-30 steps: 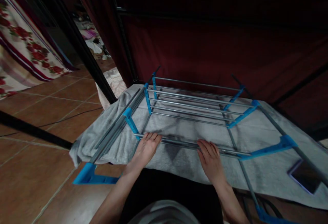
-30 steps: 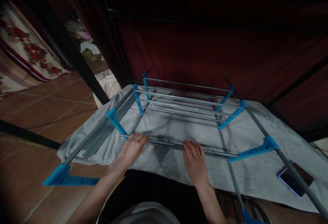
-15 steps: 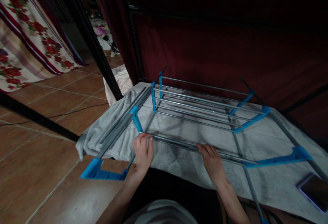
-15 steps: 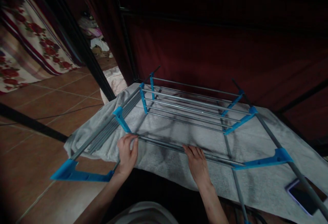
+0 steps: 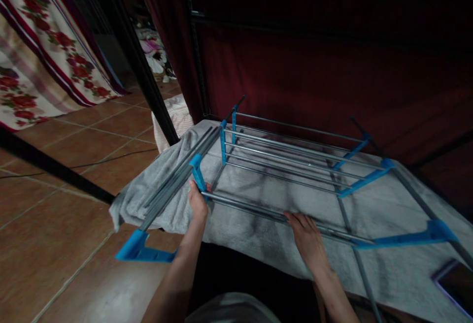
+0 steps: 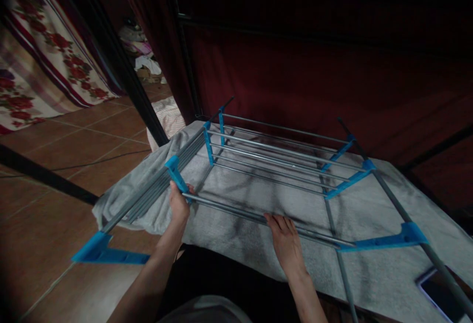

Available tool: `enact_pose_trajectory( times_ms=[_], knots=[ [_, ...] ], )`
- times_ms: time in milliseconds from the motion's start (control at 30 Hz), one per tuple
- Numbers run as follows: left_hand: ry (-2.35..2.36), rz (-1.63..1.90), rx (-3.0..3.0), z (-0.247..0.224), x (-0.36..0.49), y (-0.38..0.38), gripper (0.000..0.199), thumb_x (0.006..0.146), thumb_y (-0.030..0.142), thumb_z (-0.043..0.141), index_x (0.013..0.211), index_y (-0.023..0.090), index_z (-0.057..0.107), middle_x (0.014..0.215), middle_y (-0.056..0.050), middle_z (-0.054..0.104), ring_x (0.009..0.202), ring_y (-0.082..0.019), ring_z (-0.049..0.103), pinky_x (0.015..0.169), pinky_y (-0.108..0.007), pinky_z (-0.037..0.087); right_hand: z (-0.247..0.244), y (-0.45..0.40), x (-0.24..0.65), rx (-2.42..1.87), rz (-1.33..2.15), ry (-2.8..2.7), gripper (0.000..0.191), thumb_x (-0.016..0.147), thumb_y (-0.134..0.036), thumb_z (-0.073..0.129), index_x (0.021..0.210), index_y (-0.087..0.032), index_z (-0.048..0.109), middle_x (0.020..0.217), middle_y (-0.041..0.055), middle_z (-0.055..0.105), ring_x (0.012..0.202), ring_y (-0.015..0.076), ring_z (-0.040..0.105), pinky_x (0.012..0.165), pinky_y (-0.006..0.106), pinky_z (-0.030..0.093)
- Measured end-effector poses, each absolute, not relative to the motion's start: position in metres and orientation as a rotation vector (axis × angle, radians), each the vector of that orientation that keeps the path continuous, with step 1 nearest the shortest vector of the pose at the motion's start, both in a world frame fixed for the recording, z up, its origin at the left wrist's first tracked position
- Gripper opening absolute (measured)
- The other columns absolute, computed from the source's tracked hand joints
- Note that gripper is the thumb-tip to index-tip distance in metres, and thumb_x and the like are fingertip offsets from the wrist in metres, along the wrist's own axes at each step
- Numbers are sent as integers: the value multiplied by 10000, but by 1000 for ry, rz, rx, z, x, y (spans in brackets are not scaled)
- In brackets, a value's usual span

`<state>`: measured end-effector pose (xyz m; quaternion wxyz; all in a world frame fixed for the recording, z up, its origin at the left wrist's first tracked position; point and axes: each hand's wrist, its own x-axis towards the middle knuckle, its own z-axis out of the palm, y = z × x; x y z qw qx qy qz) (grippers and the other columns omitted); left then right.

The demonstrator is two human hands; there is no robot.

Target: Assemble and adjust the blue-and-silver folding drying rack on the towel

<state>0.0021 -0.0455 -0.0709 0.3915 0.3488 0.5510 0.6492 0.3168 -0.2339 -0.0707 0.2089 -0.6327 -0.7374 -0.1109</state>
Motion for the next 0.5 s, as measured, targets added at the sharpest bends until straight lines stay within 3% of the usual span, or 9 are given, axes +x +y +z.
enact_pose_trajectory(
  times_ms=[267,500],
  knots=[
    [1454,1723,810,-78,4,-36,656,908,724,301,591,198,532,513,-4,505,503,-145,479,543,-285,388,-56,-225,287,-1715,-189,-2053,417,997,-200,419,1394,-252,538,1198,91,670,1103,248,616,992,437,476],
    [1440,1688,799,-63,8,-46,641,952,662,279,626,186,559,522,-8,503,517,-153,487,570,-305,423,-28,-163,167,-1599,121,-2199,487,971,-112,397,1442,-206,479,1370,114,587,1192,251,576,1061,409,425]
  ],
)
